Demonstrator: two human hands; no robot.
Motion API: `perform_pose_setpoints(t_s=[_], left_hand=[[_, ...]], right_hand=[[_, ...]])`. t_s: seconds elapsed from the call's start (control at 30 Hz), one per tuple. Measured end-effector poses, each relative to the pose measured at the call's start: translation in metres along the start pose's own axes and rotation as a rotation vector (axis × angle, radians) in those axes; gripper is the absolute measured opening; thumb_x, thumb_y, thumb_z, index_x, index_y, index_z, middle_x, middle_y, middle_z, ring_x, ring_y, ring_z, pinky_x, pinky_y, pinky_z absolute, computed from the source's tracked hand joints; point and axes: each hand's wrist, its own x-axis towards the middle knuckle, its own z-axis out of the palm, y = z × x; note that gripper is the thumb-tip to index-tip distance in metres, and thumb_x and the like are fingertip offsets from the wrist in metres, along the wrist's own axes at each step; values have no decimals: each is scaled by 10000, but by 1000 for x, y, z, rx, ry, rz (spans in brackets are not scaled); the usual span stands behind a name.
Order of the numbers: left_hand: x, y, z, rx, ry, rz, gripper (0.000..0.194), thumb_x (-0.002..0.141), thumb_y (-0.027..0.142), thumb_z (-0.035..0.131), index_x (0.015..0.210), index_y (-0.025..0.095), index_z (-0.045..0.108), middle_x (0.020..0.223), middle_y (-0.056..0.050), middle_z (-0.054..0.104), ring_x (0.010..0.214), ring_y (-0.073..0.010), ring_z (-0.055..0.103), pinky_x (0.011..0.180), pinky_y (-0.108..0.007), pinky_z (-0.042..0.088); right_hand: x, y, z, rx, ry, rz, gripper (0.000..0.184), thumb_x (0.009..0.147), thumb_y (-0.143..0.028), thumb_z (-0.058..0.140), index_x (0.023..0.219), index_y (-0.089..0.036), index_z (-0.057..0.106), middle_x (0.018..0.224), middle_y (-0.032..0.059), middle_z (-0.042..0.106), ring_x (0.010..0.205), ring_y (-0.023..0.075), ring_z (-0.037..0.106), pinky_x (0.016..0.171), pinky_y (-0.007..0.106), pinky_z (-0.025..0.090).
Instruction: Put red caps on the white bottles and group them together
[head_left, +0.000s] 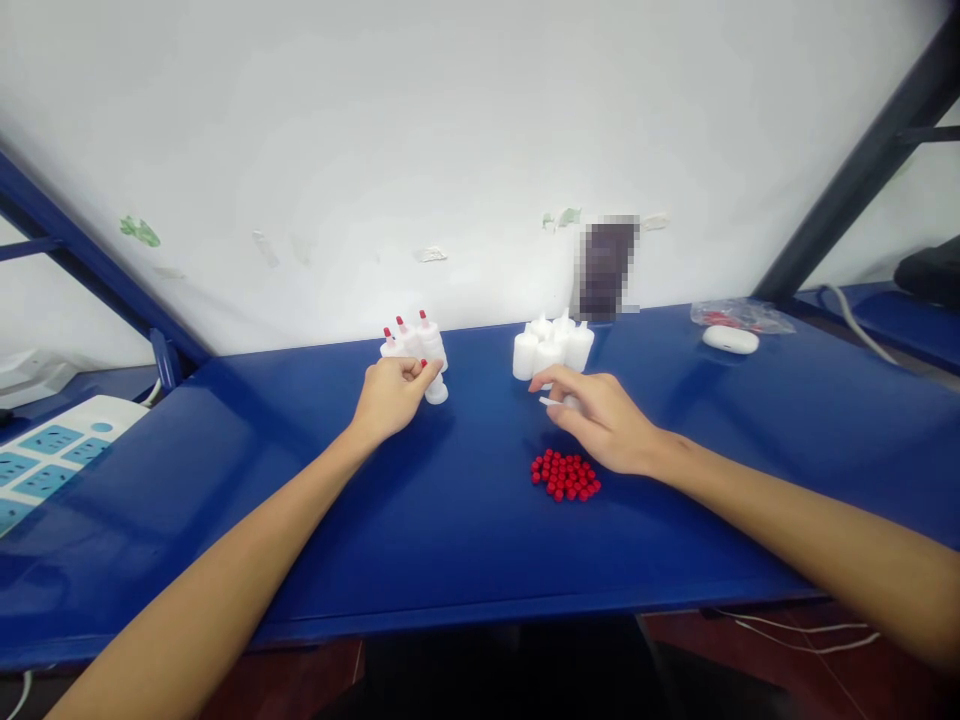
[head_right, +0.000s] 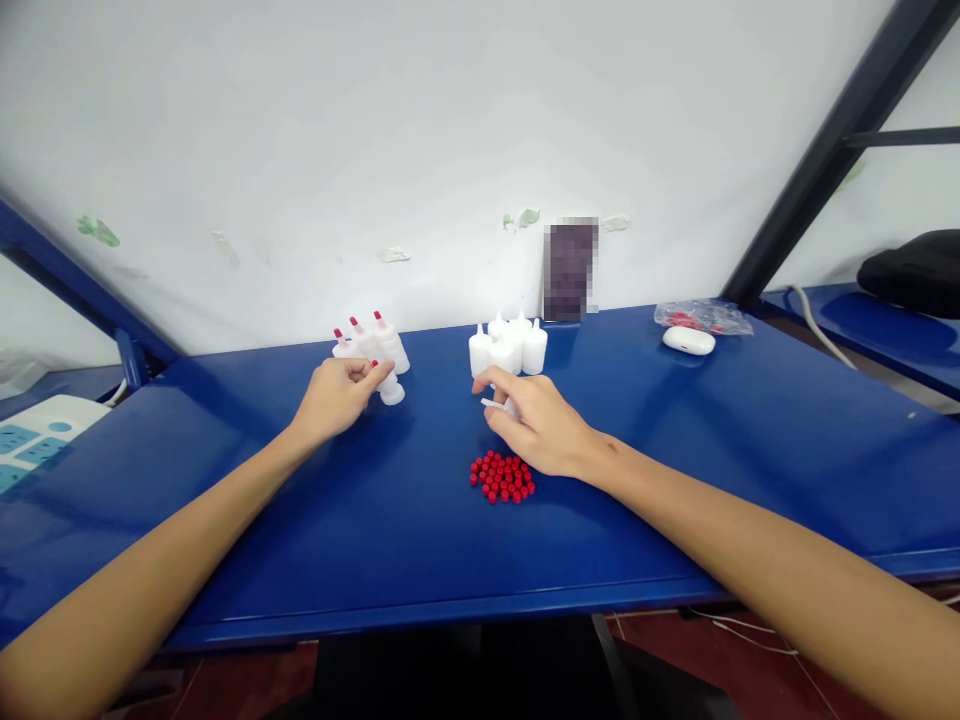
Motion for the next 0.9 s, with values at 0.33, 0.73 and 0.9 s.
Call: perform_pose_setpoints(t_s=[0.33,0.73,0.9], left_hand=[[-13,14,6,-93,164,210,495,973,492,431,593,175,433,528,34,410,522,-101,376,556,-256,290],[-44,43,29,-654,-260,201,293,882,469,656,887,177,628,736,1,611,616,-99,536,551,-209,421],[-57,52,41,-793,-363,137,312,790,448,767,907,163,720,856,-55,710,675,-122,603,576,-224,477]], right_hand=[[-1,-5,1,-38,-36,-88,333,983,-293,447,1298,-191,482,1048,65,672,886,189,651,782,311,486],[-6,-11,5,-15,87,-212,346,830,-212,613,1170,-192,558,767,-28,672,545,105,598,555,226,480],[-8,-18,10,9,70,-309,410,800,-151,578,1189,-232,475,795,-34,667,597,115,625,574,225,501]])
